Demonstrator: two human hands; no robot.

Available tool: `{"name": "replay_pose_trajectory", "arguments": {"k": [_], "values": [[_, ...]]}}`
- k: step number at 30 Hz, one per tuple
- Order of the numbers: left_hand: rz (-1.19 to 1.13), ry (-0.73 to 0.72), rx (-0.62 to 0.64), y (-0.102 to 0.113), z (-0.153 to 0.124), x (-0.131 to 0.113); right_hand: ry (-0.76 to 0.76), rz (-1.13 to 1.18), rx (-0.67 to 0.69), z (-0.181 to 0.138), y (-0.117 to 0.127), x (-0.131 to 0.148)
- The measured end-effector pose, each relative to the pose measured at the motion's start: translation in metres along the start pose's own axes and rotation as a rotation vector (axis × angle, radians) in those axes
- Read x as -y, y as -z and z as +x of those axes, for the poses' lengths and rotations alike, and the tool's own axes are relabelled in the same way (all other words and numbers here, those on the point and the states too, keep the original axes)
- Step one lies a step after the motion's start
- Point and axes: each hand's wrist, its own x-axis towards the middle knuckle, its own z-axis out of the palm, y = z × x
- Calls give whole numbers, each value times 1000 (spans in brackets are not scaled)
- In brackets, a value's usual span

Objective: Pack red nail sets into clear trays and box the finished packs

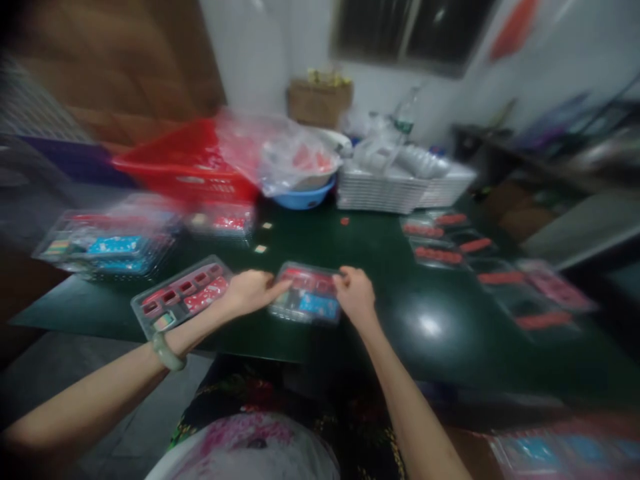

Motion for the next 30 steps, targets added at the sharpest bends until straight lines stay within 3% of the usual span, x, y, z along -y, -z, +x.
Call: {"name": "replay_pose_trajectory", "arguments": {"k": [3,6,8,11,14,17,21,24,30], "values": [[129,16,-212,-6,-2,-9,-51,-94,25,-1,-4,-3],[139,-220,-373,-6,0,-15,-78,-108,18,-1,-9,-3],[84,-465,-303,-3,6,-18,-66,-105,12,0,-10,-3],[72,-687,-43,5,20,-24,-29,-32,-53,-2,-6,-4],[127,-694,130,11,31,-31,-10,115,-217,-18,7,-5],[122,-677,136,14,37,-32,-84,311,-272,-49,17,-1],[59,-634,93,16,37,-28,-353,679,-98,-86,12,13],[-14,-584,102,19,36,-26,-500,988,26,-90,-1,28],[-197,-522,187,29,35,-23,-378,1315,45,-71,-13,44]]}}
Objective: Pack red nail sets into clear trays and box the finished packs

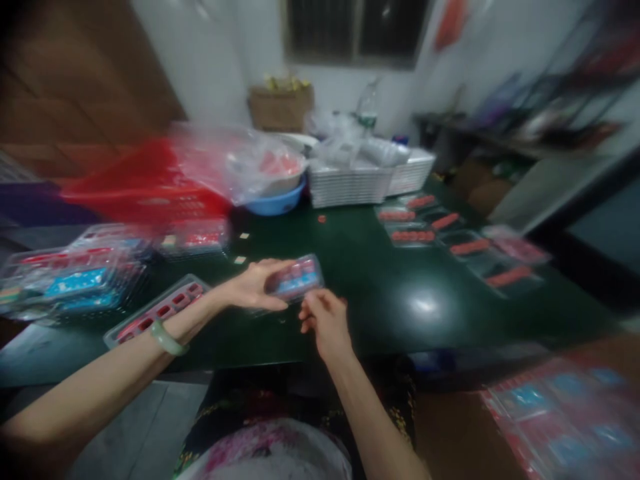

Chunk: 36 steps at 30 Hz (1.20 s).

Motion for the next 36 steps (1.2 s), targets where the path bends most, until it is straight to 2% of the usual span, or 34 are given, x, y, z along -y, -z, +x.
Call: {"name": "replay_pose_trajectory", "arguments": {"k": [5,14,22,27,30,34,36], "values": [[-115,34,50,8,-3,3,-25,55,53,3,-1,-4],[-212,78,92,14,1,12,-109,48,37,4,-4,-4],[-418,159,121,27,1,1,-140,45,43,5,-4,-3],[-629,133,190,28,4,9,-211,59,42,6,-4,-1],[-635,138,212,29,6,12,-242,46,42,9,-4,0],[-599,195,192,30,6,5,-265,-153,-24,9,-2,-1],[-580,247,159,28,6,1,-137,-355,-138,4,0,-3]]}}
